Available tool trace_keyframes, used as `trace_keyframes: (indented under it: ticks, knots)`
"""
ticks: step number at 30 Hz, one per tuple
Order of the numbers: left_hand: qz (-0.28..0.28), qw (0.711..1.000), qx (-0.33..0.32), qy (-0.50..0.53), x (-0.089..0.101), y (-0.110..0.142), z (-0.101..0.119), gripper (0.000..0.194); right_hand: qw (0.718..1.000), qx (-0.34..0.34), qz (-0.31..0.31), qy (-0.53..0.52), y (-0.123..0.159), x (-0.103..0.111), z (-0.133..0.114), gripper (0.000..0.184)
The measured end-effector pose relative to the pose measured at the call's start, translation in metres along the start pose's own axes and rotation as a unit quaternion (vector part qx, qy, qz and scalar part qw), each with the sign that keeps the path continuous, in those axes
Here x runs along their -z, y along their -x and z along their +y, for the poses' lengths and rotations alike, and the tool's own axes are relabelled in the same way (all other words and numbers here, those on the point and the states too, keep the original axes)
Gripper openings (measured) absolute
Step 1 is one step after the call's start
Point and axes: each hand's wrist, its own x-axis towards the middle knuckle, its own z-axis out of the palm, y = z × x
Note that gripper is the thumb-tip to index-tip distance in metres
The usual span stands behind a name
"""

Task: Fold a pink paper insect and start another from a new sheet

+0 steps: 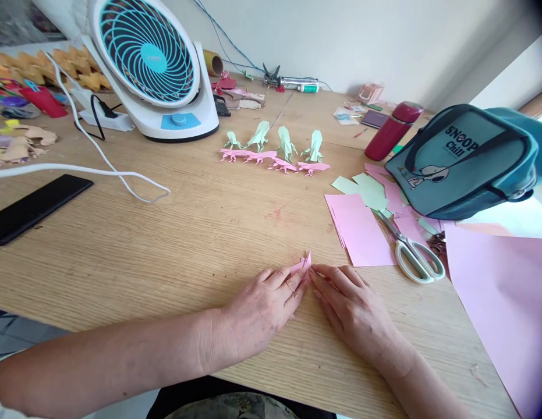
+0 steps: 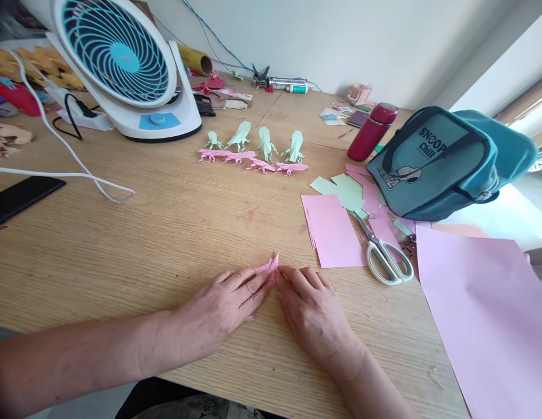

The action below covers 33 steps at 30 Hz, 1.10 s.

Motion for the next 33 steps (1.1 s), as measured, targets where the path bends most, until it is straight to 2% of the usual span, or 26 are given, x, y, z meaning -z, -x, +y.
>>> trace_keyframes:
  ticks: [6,13,18,26,33]
  knots:
    - [-0.033,0.997,0.016,0.067,0.010,0.000,-0.003,0.064,0.999,0.001,0.009,-0.047,0.001,0.000,0.001,0.043]
    - [-0.020,0.995,0.008,0.100,0.013,0.000,-0.007,0.065,0.999,0.000,-0.011,-0.043,0.001,-0.003,0.002,0.054]
    - [0.011,0.992,-0.012,0.124,0.011,-0.002,-0.011,0.063,1.000,0.000,-0.015,-0.022,-0.001,-0.004,0.002,0.058]
    - [0.027,0.983,-0.017,0.181,0.008,-0.006,-0.015,0.050,1.000,-0.003,-0.011,-0.028,-0.005,-0.006,0.003,0.056]
    - [0.034,0.965,-0.048,0.255,0.010,-0.006,-0.014,0.050,0.996,-0.029,0.021,-0.084,-0.007,-0.006,0.007,0.045]
